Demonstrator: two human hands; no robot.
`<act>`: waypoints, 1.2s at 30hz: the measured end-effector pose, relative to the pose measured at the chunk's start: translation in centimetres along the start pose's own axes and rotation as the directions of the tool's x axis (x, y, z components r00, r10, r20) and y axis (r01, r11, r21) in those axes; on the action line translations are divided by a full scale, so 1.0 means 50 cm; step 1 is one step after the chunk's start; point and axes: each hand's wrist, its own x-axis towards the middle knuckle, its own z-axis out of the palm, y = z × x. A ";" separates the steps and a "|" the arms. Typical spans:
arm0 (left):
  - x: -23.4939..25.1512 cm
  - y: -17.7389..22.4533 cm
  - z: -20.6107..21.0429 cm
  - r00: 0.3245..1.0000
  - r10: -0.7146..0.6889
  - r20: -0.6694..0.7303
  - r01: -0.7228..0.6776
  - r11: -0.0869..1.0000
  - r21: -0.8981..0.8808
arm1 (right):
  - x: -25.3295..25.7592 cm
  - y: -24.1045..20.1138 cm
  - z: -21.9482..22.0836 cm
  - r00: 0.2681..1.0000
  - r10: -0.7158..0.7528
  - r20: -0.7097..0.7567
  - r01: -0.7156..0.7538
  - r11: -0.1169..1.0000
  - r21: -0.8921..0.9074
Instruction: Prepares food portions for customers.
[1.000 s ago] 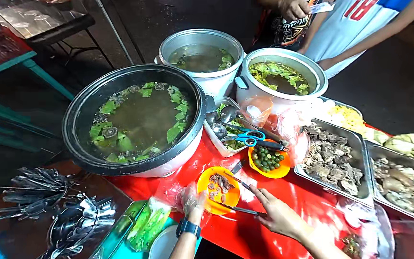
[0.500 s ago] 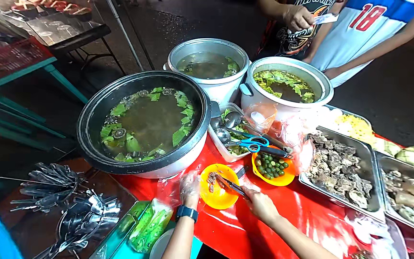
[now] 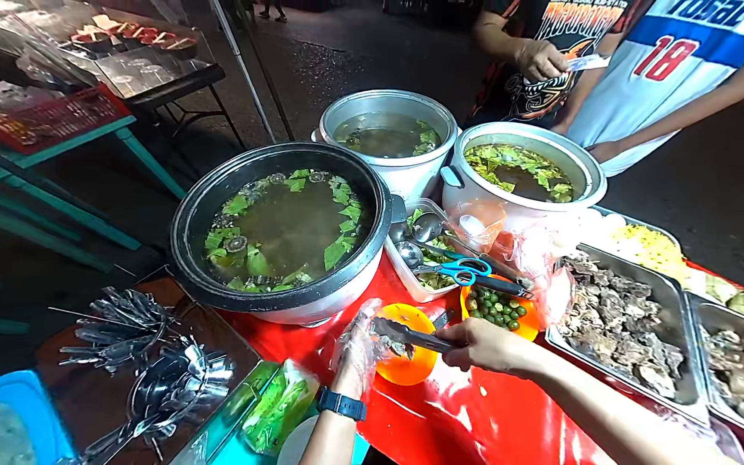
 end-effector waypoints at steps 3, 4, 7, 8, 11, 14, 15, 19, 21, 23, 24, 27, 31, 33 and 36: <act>-0.005 -0.017 0.005 0.993 0.060 0.097 -0.066 0.996 0.059 | 0.032 -0.100 -0.020 0.997 0.061 0.041 -0.042 0.936 -0.350; -0.006 -0.022 0.004 0.990 0.072 0.123 -0.079 0.995 0.057 | 0.041 -0.140 -0.019 0.994 0.102 0.038 -0.073 0.885 -0.461; -0.003 -0.036 0.005 0.996 0.064 0.061 -0.062 0.998 -0.028 | 0.032 -0.252 0.006 0.978 0.209 0.008 -0.154 0.745 -0.649; -0.003 -0.031 0.004 0.999 0.044 0.015 -0.042 0.996 -0.081 | 0.025 -0.274 0.013 0.977 0.213 -0.002 -0.160 0.727 -0.668; 0.006 -0.004 -0.002 0.997 -0.033 -0.069 0.026 0.996 -0.091 | -0.030 -0.295 0.006 0.990 0.114 -0.077 -0.136 0.739 -0.660; 0.012 0.009 -0.027 0.996 -0.031 -0.079 0.022 0.993 -0.118 | -0.093 -0.242 -0.028 0.977 -0.004 -0.215 -0.128 0.791 -0.598; 0.004 0.017 -0.037 0.997 -0.014 -0.074 0.002 0.988 -0.156 | -0.100 -0.207 -0.034 0.965 -0.004 -0.263 -0.152 0.808 -0.570; -0.040 0.050 -0.052 0.986 0.024 -0.164 -0.056 0.980 -0.191 | -0.028 -0.022 0.014 0.956 0.119 -0.270 -0.247 0.825 -0.509; -0.041 0.050 -0.062 0.987 0.032 -0.157 -0.058 0.985 -0.165 | 0.043 0.070 0.063 0.965 0.102 -0.241 -0.213 0.841 -0.497; -0.037 0.045 -0.070 0.991 0.014 -0.133 -0.030 0.992 -0.121 | 0.103 0.130 0.101 0.970 0.064 -0.235 -0.173 0.861 -0.478; -0.036 0.041 -0.070 0.992 -0.008 -0.129 -0.007 0.993 -0.117 | 0.125 0.151 0.114 0.969 0.045 -0.245 -0.159 0.869 -0.468; -0.033 0.037 -0.069 0.990 -0.054 -0.130 0.037 0.991 -0.128 | 0.161 0.188 0.144 0.956 0.001 -0.292 -0.142 0.875 -0.463; -0.022 0.037 -0.069 0.984 -0.052 -0.169 0.029 0.991 -0.134 | 0.153 0.206 0.159 0.939 -0.017 -0.343 -0.144 0.887 -0.439; -0.003 0.025 -0.078 0.982 -0.034 -0.183 0.006 0.989 -0.150 | 0.134 0.202 0.141 0.950 0.028 -0.311 -0.159 0.900 -0.406; 0.022 0.014 -0.077 0.987 -0.043 -0.153 0.017 0.986 -0.165 | 0.075 0.172 0.083 0.954 -0.016 -0.300 -0.121 0.893 -0.433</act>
